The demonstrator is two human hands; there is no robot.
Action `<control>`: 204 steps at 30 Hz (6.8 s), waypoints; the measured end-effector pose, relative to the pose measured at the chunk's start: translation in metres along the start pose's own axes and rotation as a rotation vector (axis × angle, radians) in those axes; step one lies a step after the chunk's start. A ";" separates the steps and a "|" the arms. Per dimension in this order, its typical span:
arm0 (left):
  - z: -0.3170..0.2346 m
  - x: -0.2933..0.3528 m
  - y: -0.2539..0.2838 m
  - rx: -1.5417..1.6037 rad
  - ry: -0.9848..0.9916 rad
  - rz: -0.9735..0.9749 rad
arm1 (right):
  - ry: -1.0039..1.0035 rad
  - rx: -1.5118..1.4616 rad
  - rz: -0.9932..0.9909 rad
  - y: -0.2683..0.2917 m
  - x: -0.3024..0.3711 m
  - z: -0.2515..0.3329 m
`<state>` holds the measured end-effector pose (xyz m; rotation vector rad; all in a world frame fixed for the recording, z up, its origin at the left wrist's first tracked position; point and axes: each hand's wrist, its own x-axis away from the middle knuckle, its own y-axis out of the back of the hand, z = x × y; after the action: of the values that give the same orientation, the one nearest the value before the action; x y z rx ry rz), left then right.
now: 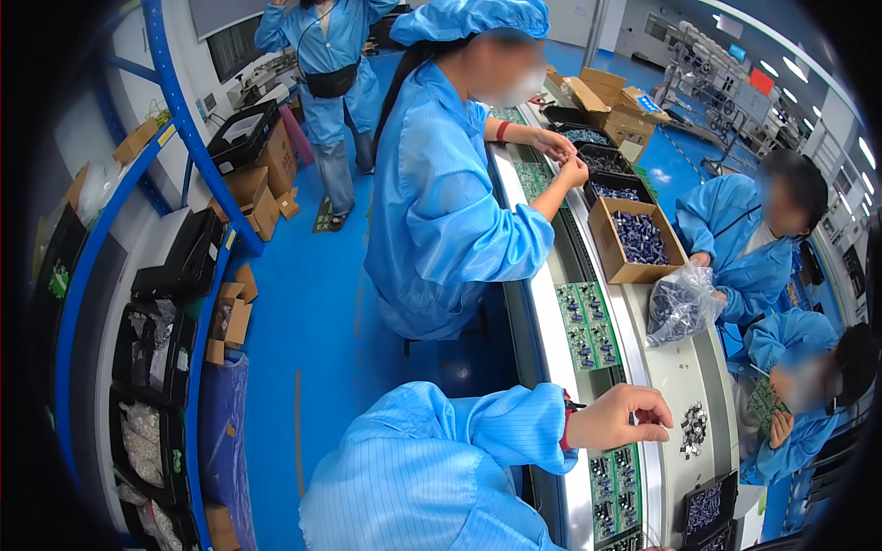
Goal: Inserting small electronic components onto printed circuit boards on a production line.
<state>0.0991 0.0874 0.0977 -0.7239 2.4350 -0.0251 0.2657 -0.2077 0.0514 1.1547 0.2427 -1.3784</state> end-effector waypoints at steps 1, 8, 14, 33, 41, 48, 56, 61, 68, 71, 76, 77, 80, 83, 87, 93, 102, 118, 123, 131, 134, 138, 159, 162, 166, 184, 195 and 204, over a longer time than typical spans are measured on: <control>0.001 0.000 -0.001 -0.006 -0.003 -0.002 | 0.006 -0.003 0.000 -0.006 -0.004 0.004; -0.001 0.004 -0.005 0.062 0.013 0.016 | -0.935 -0.071 -0.887 -0.056 -0.040 0.055; 0.001 0.005 -0.006 0.109 0.025 0.032 | -0.983 -0.024 -0.802 -0.058 -0.050 0.059; 0.002 0.006 -0.016 0.098 -0.021 0.021 | -0.993 -0.129 -0.964 -0.061 -0.027 0.053; 0.000 0.012 -0.022 0.135 0.017 0.049 | -1.060 -0.064 -0.931 -0.062 -0.042 0.057; -0.001 0.014 -0.029 0.179 0.051 0.108 | -1.056 -0.002 -0.916 -0.062 -0.044 0.061; 0.001 0.017 -0.031 0.166 0.094 0.131 | -1.005 0.005 -0.911 -0.061 -0.031 0.059; 0.002 0.019 -0.033 0.126 0.081 0.123 | -0.968 -0.123 -0.952 -0.059 -0.025 0.056; 0.007 0.021 -0.040 0.119 0.132 0.204 | -0.956 -0.126 -0.879 -0.054 -0.009 0.051; 0.007 0.022 -0.042 0.120 0.133 0.205 | -0.961 -0.021 -0.789 -0.051 -0.003 0.050; 0.002 0.023 -0.044 0.115 0.128 0.215 | -1.018 -0.165 -0.721 -0.043 -0.002 0.053; 0.000 0.023 -0.044 0.118 0.132 0.207 | -1.095 -0.164 -0.751 -0.043 -0.003 0.054; -0.003 0.022 -0.044 0.130 0.146 0.186 | -1.330 -0.155 -0.843 -0.044 -0.005 0.055; 0.002 0.023 -0.043 0.130 0.158 0.189 | -1.314 -0.141 -0.794 -0.043 -0.017 0.055; 0.004 0.022 -0.046 0.142 0.171 0.200 | -1.273 -0.105 -0.758 -0.044 -0.018 0.055; 0.005 0.024 -0.049 0.168 0.167 0.197 | -1.198 -0.044 -0.758 -0.046 -0.014 0.056; 0.005 0.033 -0.061 0.171 0.132 0.232 | -1.036 -0.002 -0.900 -0.061 0.007 0.076; 0.042 0.019 -0.008 -0.002 0.536 0.084 | -1.032 0.035 -1.341 -0.079 -0.043 0.047; 0.028 0.018 0.011 -0.061 0.402 -0.021 | -0.973 -0.161 -1.337 -0.078 -0.043 0.039; -0.032 0.042 0.051 -0.407 0.110 -0.079 | -0.974 -0.134 -1.296 -0.075 -0.044 0.040; -0.040 0.039 0.057 -0.424 -0.049 -0.108 | -1.041 -0.138 -1.308 -0.075 -0.050 0.027; -0.005 0.026 0.024 -0.440 0.048 0.092 | -1.065 -0.160 -1.321 -0.077 -0.041 0.018; 0.086 -0.022 -0.021 -0.580 0.196 0.526 | -1.067 0.089 -1.146 -0.068 -0.013 0.027; 0.107 -0.030 -0.023 -0.662 0.149 0.585 | -1.103 0.116 -1.150 -0.065 -0.014 0.025; 0.127 -0.025 -0.022 -0.804 0.073 0.629 | -1.173 0.131 -1.201 -0.063 -0.019 0.027; 0.133 -0.020 -0.026 -1.105 -0.048 0.753 | -1.177 0.167 -1.219 -0.067 -0.026 0.020; 0.138 -0.016 -0.022 -0.944 0.031 0.713 | -1.275 0.433 -1.018 -0.049 -0.029 -0.001; 0.138 -0.018 -0.022 -0.867 -0.037 0.716 | -1.425 0.783 -0.585 -0.037 -0.015 -0.037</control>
<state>0.1976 0.0978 -0.0025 -0.1189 2.4757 1.3550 0.2476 -0.1626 0.0268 0.3920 -1.1416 -2.5957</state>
